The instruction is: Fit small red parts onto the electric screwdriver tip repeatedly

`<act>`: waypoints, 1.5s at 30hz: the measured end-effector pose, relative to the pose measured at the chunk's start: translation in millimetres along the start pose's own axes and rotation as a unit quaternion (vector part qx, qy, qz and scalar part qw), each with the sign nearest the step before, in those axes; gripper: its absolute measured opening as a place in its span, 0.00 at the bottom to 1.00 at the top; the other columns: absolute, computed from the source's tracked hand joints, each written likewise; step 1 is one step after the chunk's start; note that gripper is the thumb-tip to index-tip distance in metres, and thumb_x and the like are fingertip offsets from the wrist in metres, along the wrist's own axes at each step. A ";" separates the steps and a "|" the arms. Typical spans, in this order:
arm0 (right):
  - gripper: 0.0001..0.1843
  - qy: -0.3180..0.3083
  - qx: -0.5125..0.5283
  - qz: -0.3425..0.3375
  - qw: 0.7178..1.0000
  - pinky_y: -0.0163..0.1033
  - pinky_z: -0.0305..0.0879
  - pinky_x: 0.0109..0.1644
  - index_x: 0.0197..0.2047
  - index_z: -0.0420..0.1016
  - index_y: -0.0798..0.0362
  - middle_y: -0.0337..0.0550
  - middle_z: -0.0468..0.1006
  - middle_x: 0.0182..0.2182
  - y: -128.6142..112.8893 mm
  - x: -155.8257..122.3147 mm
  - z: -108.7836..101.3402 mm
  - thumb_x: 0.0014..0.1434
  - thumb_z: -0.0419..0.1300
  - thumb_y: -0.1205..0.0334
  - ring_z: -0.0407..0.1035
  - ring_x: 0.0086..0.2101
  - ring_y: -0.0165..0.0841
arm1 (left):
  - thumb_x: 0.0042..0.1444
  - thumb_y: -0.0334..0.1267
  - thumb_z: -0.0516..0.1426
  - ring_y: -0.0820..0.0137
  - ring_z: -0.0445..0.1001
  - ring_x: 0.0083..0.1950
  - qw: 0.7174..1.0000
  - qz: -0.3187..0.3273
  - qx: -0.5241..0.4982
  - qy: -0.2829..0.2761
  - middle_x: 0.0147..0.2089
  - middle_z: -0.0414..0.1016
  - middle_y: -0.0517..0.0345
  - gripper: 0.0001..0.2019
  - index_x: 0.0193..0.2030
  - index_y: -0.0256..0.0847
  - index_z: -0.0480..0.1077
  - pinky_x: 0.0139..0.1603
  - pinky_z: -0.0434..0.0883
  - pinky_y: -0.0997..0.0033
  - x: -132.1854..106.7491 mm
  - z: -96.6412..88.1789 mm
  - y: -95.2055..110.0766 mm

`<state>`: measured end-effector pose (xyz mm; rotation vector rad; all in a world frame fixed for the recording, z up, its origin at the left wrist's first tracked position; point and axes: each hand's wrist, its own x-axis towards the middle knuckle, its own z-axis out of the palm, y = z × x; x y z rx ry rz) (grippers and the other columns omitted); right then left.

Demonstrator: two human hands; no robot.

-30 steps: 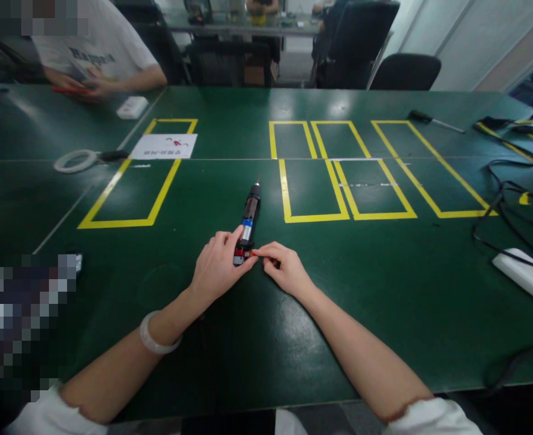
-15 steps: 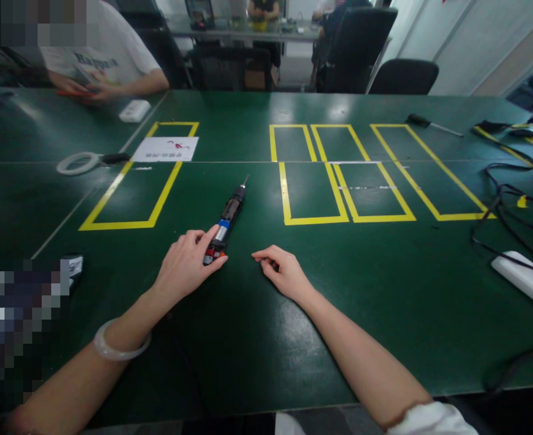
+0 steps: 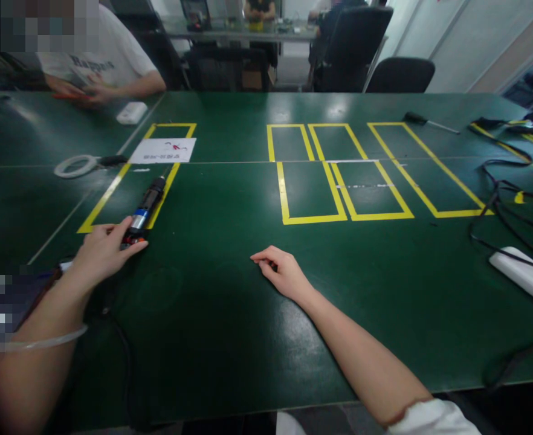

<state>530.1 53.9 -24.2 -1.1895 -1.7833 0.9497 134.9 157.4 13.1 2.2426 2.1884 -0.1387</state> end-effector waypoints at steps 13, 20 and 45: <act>0.13 -0.003 -0.004 0.004 1.000 0.35 0.65 0.38 0.45 0.78 0.52 0.43 0.79 0.37 -0.1 0.5 -0.4 0.62 0.54 0.71 0.71 0.36 0.31 | 0.61 0.51 0.50 0.56 0.66 0.50 0.989 -0.017 0.104 0.105 0.51 0.67 0.44 0.20 0.49 0.36 0.65 0.45 0.64 0.65 -22.3 -13.1 21.9; 0.14 -0.006 -0.009 0.001 1.000 0.35 0.65 0.38 0.45 0.78 0.51 0.43 0.79 0.37 -0.1 1.3 -0.8 0.62 0.54 0.71 0.71 0.36 0.31 | 0.62 0.52 0.46 0.54 0.71 0.45 0.989 -0.045 0.094 0.103 0.47 0.70 0.44 0.21 0.45 0.37 0.69 0.40 0.65 0.62 -21.1 -16.3 21.1; 0.08 -0.025 0.126 0.043 0.991 0.34 0.64 0.32 0.42 0.70 0.53 0.39 0.76 0.33 -4.9 0.4 12.3 0.59 0.62 0.63 0.68 0.29 0.28 | 0.58 0.49 0.57 0.73 0.72 0.36 0.685 0.127 -0.658 -0.284 0.37 0.72 0.57 0.16 0.41 0.37 0.69 0.35 0.68 0.73 -60.7 11.2 190.3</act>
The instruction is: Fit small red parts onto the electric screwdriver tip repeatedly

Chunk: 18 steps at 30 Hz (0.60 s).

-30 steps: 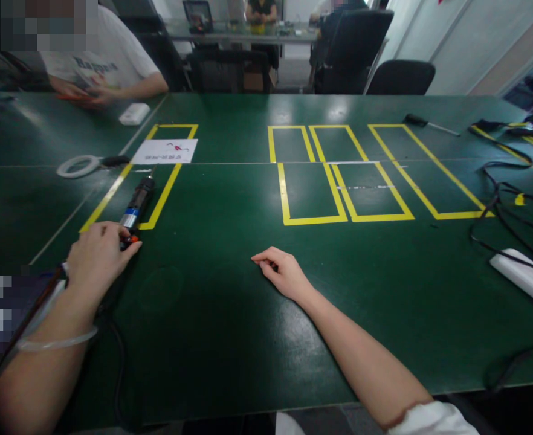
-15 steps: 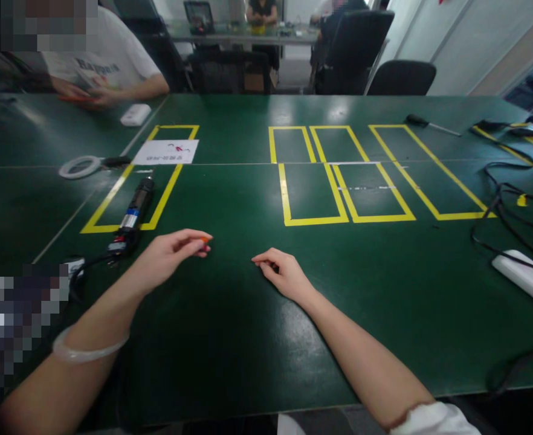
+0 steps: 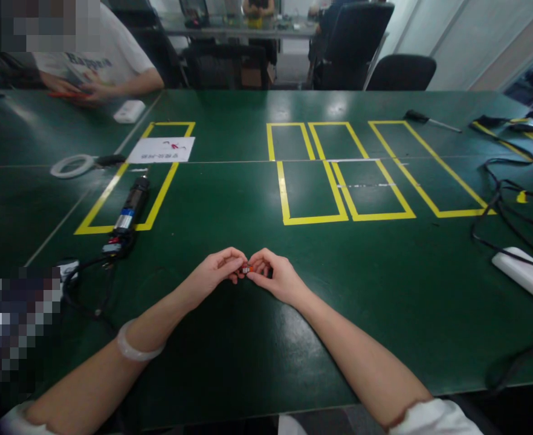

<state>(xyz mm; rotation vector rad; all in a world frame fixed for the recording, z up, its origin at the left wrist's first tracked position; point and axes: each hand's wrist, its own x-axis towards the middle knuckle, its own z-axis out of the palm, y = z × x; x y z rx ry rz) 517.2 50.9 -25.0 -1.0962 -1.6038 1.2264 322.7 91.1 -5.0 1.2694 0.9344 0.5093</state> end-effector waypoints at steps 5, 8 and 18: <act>0.06 0.028 -0.055 -0.030 0.998 0.34 0.64 0.33 0.41 0.68 0.51 0.38 0.73 0.32 0.3 -2.8 -0.9 0.60 0.61 0.65 0.67 0.29 0.28 | 0.60 0.51 0.55 0.73 0.73 0.34 1.000 -0.020 -0.019 -0.008 0.36 0.73 0.56 0.17 0.42 0.37 0.68 0.33 0.68 0.73 -0.3 1.2 -3.0; 0.05 0.021 -0.106 -0.056 0.993 0.35 0.64 0.35 0.41 0.69 0.51 0.38 0.72 0.33 0.0 -4.7 -0.1 0.61 0.60 0.67 0.67 0.31 0.29 | 0.57 0.48 0.59 0.74 0.72 0.33 1.000 0.002 0.004 -0.007 0.34 0.73 0.58 0.15 0.41 0.37 0.68 0.33 0.68 0.74 -1.0 2.8 -4.4; 0.07 0.030 -0.039 -0.024 0.999 0.37 0.66 0.36 0.41 0.72 0.52 0.40 0.75 0.33 4.6 -0.9 -3.2 0.59 0.64 0.62 0.68 0.31 0.30 | 0.58 0.41 0.60 0.71 0.73 0.44 0.989 0.107 0.102 0.022 0.42 0.74 0.54 0.11 0.43 0.37 0.71 0.45 0.70 0.70 -5.4 3.0 -3.3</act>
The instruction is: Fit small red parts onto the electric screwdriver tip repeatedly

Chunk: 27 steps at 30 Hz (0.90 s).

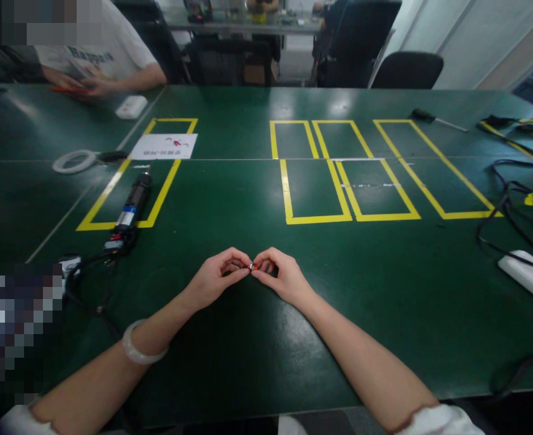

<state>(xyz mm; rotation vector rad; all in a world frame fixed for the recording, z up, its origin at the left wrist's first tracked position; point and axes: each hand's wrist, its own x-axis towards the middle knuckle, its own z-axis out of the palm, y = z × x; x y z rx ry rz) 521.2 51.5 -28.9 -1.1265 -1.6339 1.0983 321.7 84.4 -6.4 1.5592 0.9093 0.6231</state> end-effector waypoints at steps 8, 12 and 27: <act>0.10 0.019 -0.055 -0.056 0.997 0.38 0.67 0.39 0.44 0.71 0.51 0.42 0.74 0.37 -3.4 -1.6 -0.5 0.59 0.62 0.67 0.70 0.35 0.31 | 0.56 0.41 0.61 0.71 0.74 0.43 0.999 0.019 0.040 0.012 0.42 0.76 0.54 0.12 0.43 0.37 0.72 0.45 0.71 0.70 2.3 -1.0 -3.5; 0.12 0.022 -0.059 -0.059 0.996 0.39 0.67 0.39 0.46 0.70 0.51 0.42 0.74 0.38 -0.9 -1.4 0.0 0.58 0.62 0.68 0.70 0.35 0.32 | 0.56 0.40 0.62 0.72 0.74 0.42 0.999 0.024 0.034 0.019 0.41 0.75 0.55 0.11 0.43 0.37 0.71 0.44 0.71 0.71 2.0 -0.3 -3.6; 0.10 -0.024 -0.032 -0.032 0.999 0.38 0.68 0.41 0.43 0.71 0.51 0.40 0.77 0.36 -1.9 -1.4 0.4 0.58 0.62 0.69 0.71 0.35 0.31 | 0.57 0.40 0.61 0.73 0.71 0.40 0.977 0.142 0.151 0.050 0.39 0.72 0.58 0.07 0.39 0.39 0.72 0.42 0.70 0.72 -3.1 0.8 4.2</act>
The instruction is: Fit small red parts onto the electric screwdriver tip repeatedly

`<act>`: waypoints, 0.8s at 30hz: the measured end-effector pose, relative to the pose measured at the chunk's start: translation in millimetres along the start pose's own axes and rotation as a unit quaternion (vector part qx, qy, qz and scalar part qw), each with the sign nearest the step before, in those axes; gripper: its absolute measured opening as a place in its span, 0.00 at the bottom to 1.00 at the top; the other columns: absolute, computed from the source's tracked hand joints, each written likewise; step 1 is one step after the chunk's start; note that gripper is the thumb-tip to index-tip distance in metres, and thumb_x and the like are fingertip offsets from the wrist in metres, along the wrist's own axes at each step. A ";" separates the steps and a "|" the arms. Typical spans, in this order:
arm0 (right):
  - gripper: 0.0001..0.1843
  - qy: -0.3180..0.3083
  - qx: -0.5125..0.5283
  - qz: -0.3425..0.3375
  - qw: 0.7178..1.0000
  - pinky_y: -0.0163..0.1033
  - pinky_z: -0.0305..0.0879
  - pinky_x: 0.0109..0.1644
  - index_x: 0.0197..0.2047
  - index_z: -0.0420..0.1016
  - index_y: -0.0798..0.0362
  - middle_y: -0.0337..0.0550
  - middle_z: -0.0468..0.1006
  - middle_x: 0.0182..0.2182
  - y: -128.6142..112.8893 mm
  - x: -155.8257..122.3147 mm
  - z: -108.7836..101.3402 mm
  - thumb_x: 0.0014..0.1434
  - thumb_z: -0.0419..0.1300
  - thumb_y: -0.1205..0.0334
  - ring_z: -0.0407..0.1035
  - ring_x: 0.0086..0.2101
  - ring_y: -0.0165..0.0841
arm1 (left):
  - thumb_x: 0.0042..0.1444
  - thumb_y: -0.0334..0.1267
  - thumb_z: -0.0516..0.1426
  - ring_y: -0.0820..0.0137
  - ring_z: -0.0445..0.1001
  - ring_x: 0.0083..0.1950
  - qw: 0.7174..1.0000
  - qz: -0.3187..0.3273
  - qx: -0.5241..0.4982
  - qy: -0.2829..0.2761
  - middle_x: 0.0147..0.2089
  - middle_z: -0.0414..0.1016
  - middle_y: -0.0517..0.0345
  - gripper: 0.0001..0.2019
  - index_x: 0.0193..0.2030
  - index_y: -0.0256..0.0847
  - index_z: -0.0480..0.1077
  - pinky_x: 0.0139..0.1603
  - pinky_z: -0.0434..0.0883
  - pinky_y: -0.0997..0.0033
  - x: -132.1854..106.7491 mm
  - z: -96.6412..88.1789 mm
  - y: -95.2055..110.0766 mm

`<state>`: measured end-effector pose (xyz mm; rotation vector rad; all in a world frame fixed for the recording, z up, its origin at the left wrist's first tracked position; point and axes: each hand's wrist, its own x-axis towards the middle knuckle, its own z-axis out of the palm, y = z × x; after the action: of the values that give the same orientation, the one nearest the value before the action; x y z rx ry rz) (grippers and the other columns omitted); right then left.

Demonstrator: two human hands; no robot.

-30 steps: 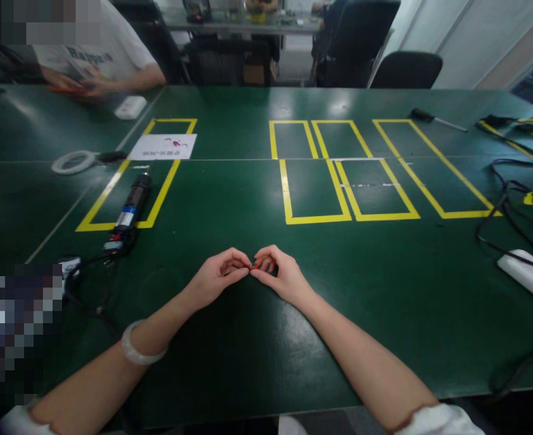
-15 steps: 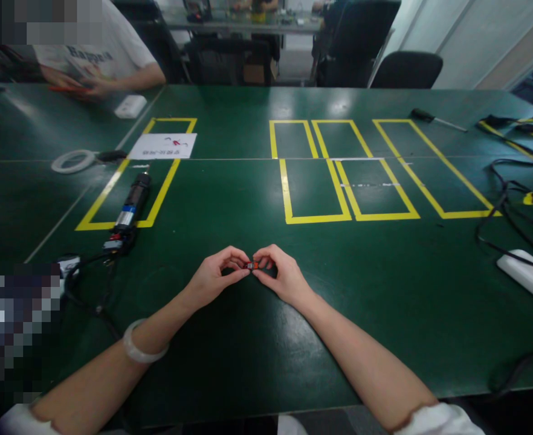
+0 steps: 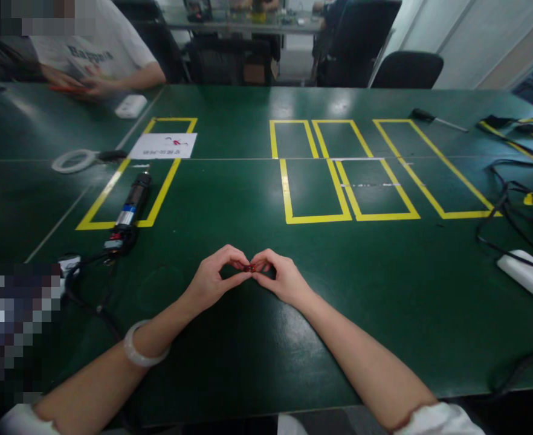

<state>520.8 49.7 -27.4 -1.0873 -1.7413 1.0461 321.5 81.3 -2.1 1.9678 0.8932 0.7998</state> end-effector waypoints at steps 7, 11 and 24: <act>0.10 0.035 0.068 0.021 0.997 0.38 0.69 0.39 0.42 0.71 0.52 0.41 0.76 0.34 2.9 0.8 0.5 0.57 0.64 0.67 0.71 0.33 0.30 | 0.58 0.38 0.60 0.73 0.73 0.41 0.999 -0.038 0.004 -0.005 0.39 0.73 0.58 0.06 0.40 0.39 0.71 0.45 0.71 0.72 0.3 0.4 -1.8; 0.09 0.036 0.087 0.018 0.995 0.38 0.69 0.39 0.42 0.72 0.52 0.41 0.76 0.34 0.9 0.8 -0.4 0.57 0.65 0.64 0.70 0.33 0.30 | 0.58 0.39 0.59 0.72 0.74 0.43 0.997 -0.074 -0.010 -0.020 0.40 0.75 0.58 0.08 0.42 0.39 0.72 0.47 0.70 0.70 0.3 0.1 -4.0; 0.11 0.020 0.106 0.033 0.994 0.38 0.68 0.38 0.45 0.76 0.52 0.42 0.76 0.33 -3.7 -0.1 -4.5 0.60 0.63 0.57 0.70 0.33 0.31 | 0.60 0.46 0.56 0.74 0.71 0.34 0.932 -0.203 -0.261 -0.148 0.36 0.72 0.55 0.15 0.45 0.36 0.69 0.32 0.69 0.75 2.3 -0.8 -8.8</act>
<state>524.0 49.6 -22.6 -1.0298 -1.5318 1.2133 319.5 87.2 -8.8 1.3271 0.7699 0.4231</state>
